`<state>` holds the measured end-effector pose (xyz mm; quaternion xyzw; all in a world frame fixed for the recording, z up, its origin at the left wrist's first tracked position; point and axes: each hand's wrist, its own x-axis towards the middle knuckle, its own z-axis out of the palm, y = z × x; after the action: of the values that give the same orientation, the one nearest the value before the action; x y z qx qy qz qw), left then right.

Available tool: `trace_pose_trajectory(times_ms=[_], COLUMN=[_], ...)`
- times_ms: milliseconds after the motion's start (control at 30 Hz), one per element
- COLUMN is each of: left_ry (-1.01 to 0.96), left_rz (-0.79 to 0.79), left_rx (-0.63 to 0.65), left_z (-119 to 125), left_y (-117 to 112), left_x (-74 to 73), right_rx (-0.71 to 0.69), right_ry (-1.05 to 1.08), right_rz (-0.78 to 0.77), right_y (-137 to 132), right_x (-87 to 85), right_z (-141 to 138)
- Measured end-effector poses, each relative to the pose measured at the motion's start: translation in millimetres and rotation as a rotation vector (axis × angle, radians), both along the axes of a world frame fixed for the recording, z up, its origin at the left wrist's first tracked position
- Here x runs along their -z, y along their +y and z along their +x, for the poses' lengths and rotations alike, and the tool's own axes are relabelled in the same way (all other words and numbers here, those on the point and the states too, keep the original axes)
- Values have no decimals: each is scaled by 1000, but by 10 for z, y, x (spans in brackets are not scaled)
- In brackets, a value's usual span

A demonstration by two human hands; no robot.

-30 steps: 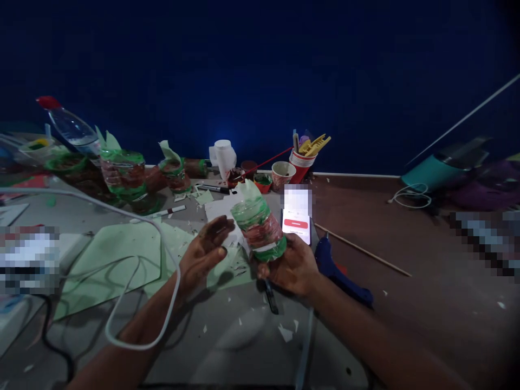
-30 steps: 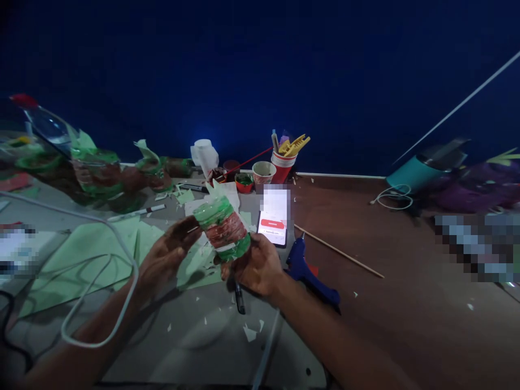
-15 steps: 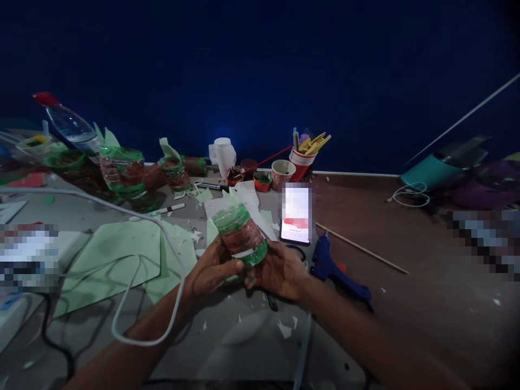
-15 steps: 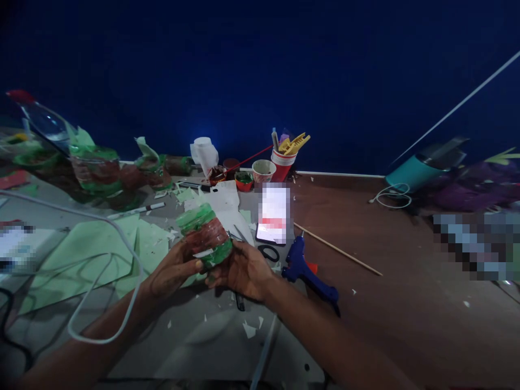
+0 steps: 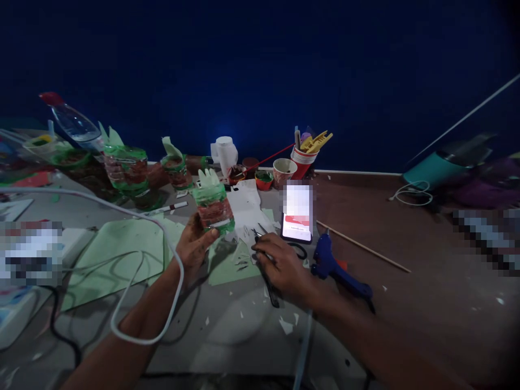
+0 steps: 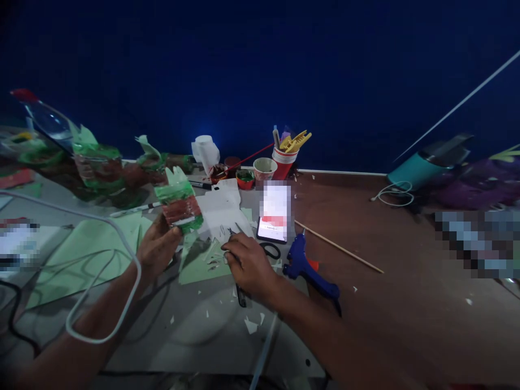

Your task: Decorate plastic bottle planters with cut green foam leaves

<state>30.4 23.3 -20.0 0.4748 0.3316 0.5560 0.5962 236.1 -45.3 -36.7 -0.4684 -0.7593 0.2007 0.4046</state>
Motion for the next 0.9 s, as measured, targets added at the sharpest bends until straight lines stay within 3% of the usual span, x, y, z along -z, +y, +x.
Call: trace_pose_trajectory(times_ms=[233, 433, 533, 733, 900], left_ry=[-39, -54, -48, -72, -88], left_rz=[-42, -49, -47, -102, -111], left_rx=[-4, 39, 52, 39, 10], left_z=[36, 30, 29, 1, -42], left_y=[-3, 1, -3, 4, 11], left_x=[12, 0, -8, -10, -14], right_rx=[9, -68, -44, -96, -52], right_ry=[-81, -161, -168, -397, -372], right_rz=[73, 159, 136, 96, 98], right_y=[0, 6, 25, 51, 61], right_x=[10, -17, -35, -83, -79], right_z=[3, -5, 72, 248, 241])
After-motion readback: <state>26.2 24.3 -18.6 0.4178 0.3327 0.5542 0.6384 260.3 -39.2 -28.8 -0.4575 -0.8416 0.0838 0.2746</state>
